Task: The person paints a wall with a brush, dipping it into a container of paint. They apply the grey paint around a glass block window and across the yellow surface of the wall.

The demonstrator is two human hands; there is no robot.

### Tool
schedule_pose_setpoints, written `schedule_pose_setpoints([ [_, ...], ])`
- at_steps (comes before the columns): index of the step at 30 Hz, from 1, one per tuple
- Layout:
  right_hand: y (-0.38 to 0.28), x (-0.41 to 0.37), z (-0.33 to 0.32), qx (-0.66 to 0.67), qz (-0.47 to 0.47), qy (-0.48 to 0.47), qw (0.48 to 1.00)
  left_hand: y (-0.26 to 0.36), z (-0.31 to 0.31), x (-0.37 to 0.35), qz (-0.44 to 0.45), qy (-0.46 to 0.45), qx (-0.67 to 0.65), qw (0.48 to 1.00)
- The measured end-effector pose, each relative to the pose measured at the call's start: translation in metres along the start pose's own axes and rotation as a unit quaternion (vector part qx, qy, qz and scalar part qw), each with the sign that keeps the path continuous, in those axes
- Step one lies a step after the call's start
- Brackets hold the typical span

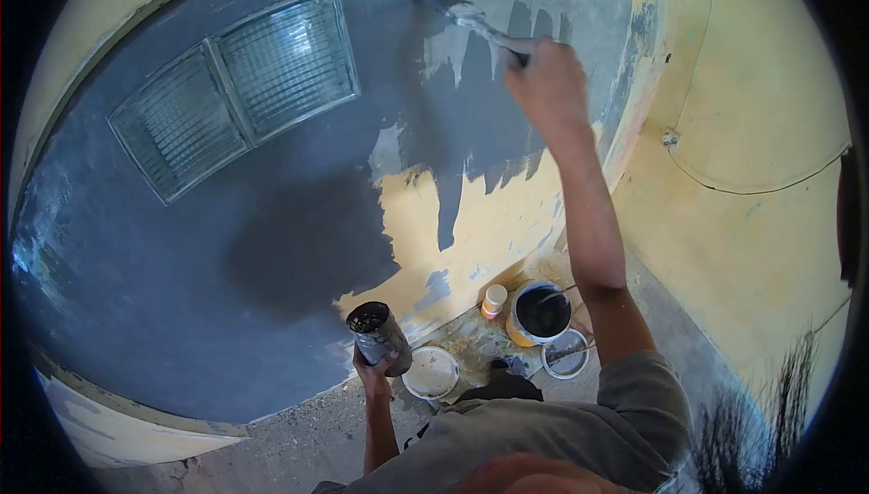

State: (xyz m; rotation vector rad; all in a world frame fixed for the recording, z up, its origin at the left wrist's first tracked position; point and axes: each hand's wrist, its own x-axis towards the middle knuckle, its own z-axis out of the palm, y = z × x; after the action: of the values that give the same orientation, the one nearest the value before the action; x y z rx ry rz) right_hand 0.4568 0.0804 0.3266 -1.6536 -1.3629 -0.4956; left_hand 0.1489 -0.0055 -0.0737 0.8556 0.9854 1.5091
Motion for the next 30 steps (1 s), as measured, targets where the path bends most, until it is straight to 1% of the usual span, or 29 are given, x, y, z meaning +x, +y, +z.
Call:
schedule_pose_setpoints([
  [1, 0.003, 0.001, 0.011, -0.011, -0.021, 0.017, 1.0, -0.003, 0.0, 0.0, -0.001, 0.001, 0.001, 1.0],
  [2, 0.015, -0.006, 0.032, -0.01, -0.02, 0.015, 1.0, -0.007, -0.002, 0.0, -0.001, 0.007, 0.007, 1.0],
  [4, 0.044, -0.021, 0.078, -0.049, -0.016, -0.075, 0.996, -0.01, -0.003, -0.001, 0.0, 0.015, 0.01, 1.0],
  [6, 0.054, -0.05, 0.073, -0.032, 0.037, -0.117, 0.992, -0.011, 0.0, -0.002, -0.015, 0.005, -0.002, 1.0],
  [7, 0.056, -0.058, 0.062, -0.032, 0.038, -0.12, 0.992, -0.013, -0.002, -0.004, -0.017, 0.007, -0.001, 1.0],
  [9, 0.057, -0.064, 0.039, -0.024, 0.026, -0.176, 0.984, -0.017, -0.001, -0.004, -0.018, 0.014, -0.016, 1.0],
  [10, 0.059, -0.057, 0.04, -0.027, 0.026, -0.175, 0.984, -0.017, 0.001, -0.002, -0.02, 0.013, -0.017, 1.0],
  [12, 0.065, -0.03, 0.05, -0.115, -0.023, -0.096, 0.988, -0.015, -0.001, -0.006, -0.015, 0.003, -0.004, 1.0],
  [14, 0.059, 0.007, 0.054, -0.104, -0.069, -0.015, 0.992, -0.013, 0.0, -0.006, -0.016, 0.002, -0.004, 1.0],
  [16, 0.034, 0.028, 0.027, -0.065, -0.052, -0.064, 0.994, -0.011, -0.001, -0.007, -0.012, 0.001, -0.004, 1.0],
  [17, 0.031, 0.027, 0.021, -0.064, -0.051, -0.064, 0.995, -0.009, -0.001, -0.007, -0.001, 0.006, -0.004, 1.0],
  [19, 0.029, 0.019, 0.012, -0.018, -0.037, 0.028, 0.999, -0.011, -0.001, -0.008, 0.01, 0.013, -0.009, 1.0],
  [20, 0.029, 0.013, 0.012, -0.018, -0.042, 0.027, 0.999, -0.014, -0.003, -0.008, 0.0, 0.02, -0.011, 1.0],
  [22, 0.036, -0.01, 0.024, 0.066, -0.043, 0.03, 0.996, -0.017, -0.008, -0.008, -0.013, 0.031, -0.012, 0.999],
  [24, 0.054, -0.043, 0.07, 0.031, -0.042, -0.099, 0.994, -0.02, -0.012, -0.011, -0.021, 0.022, -0.011, 0.999],
  [26, 0.071, -0.089, 0.111, -0.007, -0.026, -0.229, 0.973, -0.02, -0.014, -0.014, -0.025, 0.022, -0.01, 0.999],
  [28, 0.067, -0.12, 0.103, -0.045, 0.033, -0.25, 0.967, -0.016, -0.013, -0.015, -0.026, 0.019, -0.01, 0.999],
  [30, 0.064, -0.113, 0.085, -0.042, 0.035, -0.263, 0.963, -0.007, -0.01, -0.019, -0.013, 0.019, -0.006, 1.0],
])
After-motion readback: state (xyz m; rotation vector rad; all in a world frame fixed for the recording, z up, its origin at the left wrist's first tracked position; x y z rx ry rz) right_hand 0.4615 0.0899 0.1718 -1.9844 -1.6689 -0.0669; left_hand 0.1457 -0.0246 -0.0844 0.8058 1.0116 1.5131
